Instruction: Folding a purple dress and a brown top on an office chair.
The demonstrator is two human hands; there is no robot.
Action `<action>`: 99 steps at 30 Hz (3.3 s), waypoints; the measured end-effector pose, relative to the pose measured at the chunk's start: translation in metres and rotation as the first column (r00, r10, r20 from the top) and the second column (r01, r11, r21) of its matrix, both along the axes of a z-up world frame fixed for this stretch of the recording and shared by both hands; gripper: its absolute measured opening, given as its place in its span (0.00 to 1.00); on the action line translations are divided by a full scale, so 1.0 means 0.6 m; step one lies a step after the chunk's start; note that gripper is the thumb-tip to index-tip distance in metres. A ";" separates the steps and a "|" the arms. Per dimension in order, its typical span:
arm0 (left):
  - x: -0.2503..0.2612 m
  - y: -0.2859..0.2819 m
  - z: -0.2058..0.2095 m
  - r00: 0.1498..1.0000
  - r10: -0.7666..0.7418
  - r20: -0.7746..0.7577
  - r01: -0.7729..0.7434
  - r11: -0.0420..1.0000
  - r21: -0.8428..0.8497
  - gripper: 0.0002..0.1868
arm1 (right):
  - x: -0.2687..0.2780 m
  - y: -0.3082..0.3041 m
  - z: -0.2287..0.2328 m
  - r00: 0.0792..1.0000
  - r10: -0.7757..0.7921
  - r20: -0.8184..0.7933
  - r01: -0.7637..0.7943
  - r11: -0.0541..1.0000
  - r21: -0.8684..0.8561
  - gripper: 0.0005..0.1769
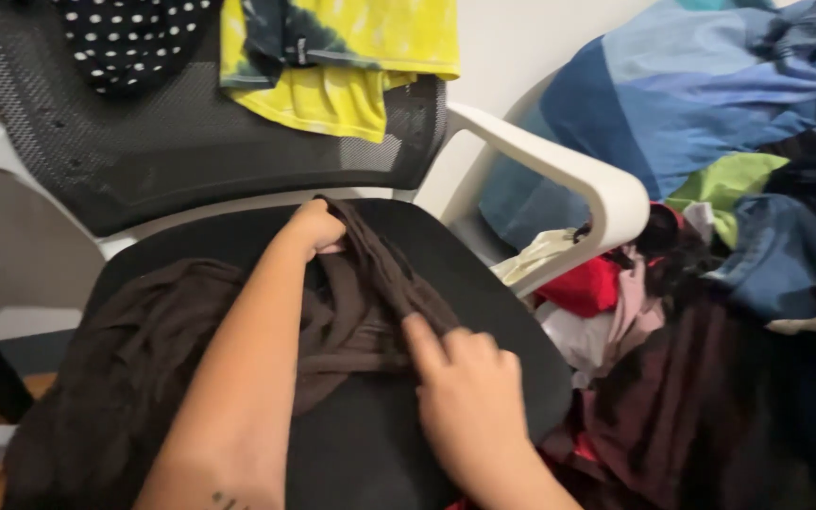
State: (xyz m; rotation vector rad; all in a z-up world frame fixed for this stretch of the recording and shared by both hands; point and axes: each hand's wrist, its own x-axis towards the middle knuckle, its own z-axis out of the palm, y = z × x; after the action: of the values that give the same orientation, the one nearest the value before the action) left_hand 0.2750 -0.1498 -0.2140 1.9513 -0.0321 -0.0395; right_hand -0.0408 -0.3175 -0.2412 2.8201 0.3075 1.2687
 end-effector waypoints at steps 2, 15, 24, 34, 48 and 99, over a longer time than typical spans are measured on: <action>-0.007 0.009 -0.011 0.995 0.029 0.098 -0.041 0.992 0.116 0.17 | 0.007 -0.016 -0.005 0.993 -0.085 -0.077 0.094 0.989 0.118 0.47; -0.436 -0.068 -0.013 0.640 -0.681 0.355 0.017 0.475 0.880 0.09 | 0.018 -0.120 0.028 0.968 0.070 -0.241 0.097 0.780 0.618 0.44; -0.488 -0.048 0.081 0.489 -0.845 -0.214 0.800 0.337 0.496 0.15 | -0.012 -0.034 0.101 0.948 0.317 -0.031 -0.272 0.856 0.439 0.45; -0.218 -0.098 -0.022 0.984 -0.110 -0.139 0.051 0.928 -0.370 0.30 | -0.058 -0.027 -0.038 0.850 0.526 -0.006 -0.428 0.697 0.575 0.23; -0.053 -0.067 0.029 0.964 -0.038 0.264 -0.012 0.983 0.185 0.18 | -0.080 0.023 0.044 0.784 0.611 0.112 -0.584 0.663 0.469 0.24; -0.630 0.312 -0.047 0.799 0.137 0.586 -0.545 0.577 0.608 0.30 | 0.009 0.218 0.004 0.674 0.718 -0.173 -0.734 0.678 -0.047 0.12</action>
State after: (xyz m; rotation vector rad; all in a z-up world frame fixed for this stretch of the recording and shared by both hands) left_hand -0.1027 0.0373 -0.2422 2.7384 0.0653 0.8575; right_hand -0.0356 -0.1867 -0.2388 2.7495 1.5984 1.0436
